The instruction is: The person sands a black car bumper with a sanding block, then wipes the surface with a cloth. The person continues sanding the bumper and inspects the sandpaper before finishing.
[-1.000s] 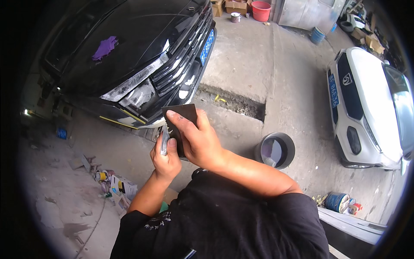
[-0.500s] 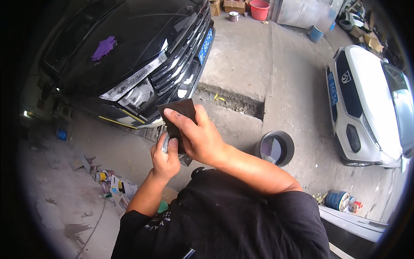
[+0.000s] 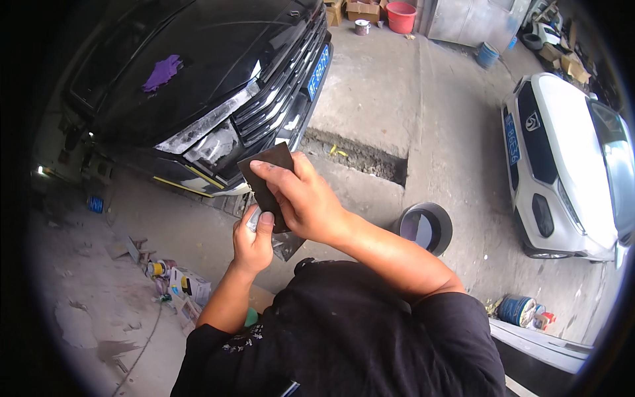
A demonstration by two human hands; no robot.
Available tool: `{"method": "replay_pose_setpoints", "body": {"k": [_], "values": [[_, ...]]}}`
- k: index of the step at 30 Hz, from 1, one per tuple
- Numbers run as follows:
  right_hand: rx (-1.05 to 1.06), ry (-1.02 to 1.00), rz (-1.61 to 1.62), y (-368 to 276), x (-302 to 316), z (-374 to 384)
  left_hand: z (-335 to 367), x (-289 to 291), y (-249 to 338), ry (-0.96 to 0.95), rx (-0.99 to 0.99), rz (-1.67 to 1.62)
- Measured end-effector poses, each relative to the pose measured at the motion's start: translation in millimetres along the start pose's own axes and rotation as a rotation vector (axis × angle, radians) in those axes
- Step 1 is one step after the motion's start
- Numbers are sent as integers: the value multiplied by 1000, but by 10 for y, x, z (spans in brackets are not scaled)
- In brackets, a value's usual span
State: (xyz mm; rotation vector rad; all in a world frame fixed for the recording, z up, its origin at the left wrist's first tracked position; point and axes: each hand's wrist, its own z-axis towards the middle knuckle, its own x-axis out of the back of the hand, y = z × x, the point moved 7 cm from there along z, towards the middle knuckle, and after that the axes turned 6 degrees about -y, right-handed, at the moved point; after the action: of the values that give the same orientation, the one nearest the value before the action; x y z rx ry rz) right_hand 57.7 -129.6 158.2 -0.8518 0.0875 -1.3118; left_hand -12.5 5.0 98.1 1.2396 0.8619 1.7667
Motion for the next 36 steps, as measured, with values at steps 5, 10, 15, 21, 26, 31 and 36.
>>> {"method": "replay_pose_setpoints", "body": {"k": [5, 10, 15, 21, 26, 31, 36], "values": [[-116, -72, -11, 87, -66, -140, 14, 145, -124, 115, 86, -298], [-14, -150, -26, 38, -229, -180, 30, 98, -89, -2, 41, -81], [-17, -119, -67, 171, -92, -74, -33, 97, -225, -42, 84, -259], [-33, -259, 29, 7, -261, -115, -27, 99, -295, -136, 73, -256], [-87, -345, 9, 151, -252, -116, -35, 101, -410, -278, 179, -324], [-190, -323, 5, 206, -136, -58, -70, -23, -329, -340, 230, -693], [-233, -253, -30, 282, -130, -80, -110, -58, -530, -125, 283, -858]]}}
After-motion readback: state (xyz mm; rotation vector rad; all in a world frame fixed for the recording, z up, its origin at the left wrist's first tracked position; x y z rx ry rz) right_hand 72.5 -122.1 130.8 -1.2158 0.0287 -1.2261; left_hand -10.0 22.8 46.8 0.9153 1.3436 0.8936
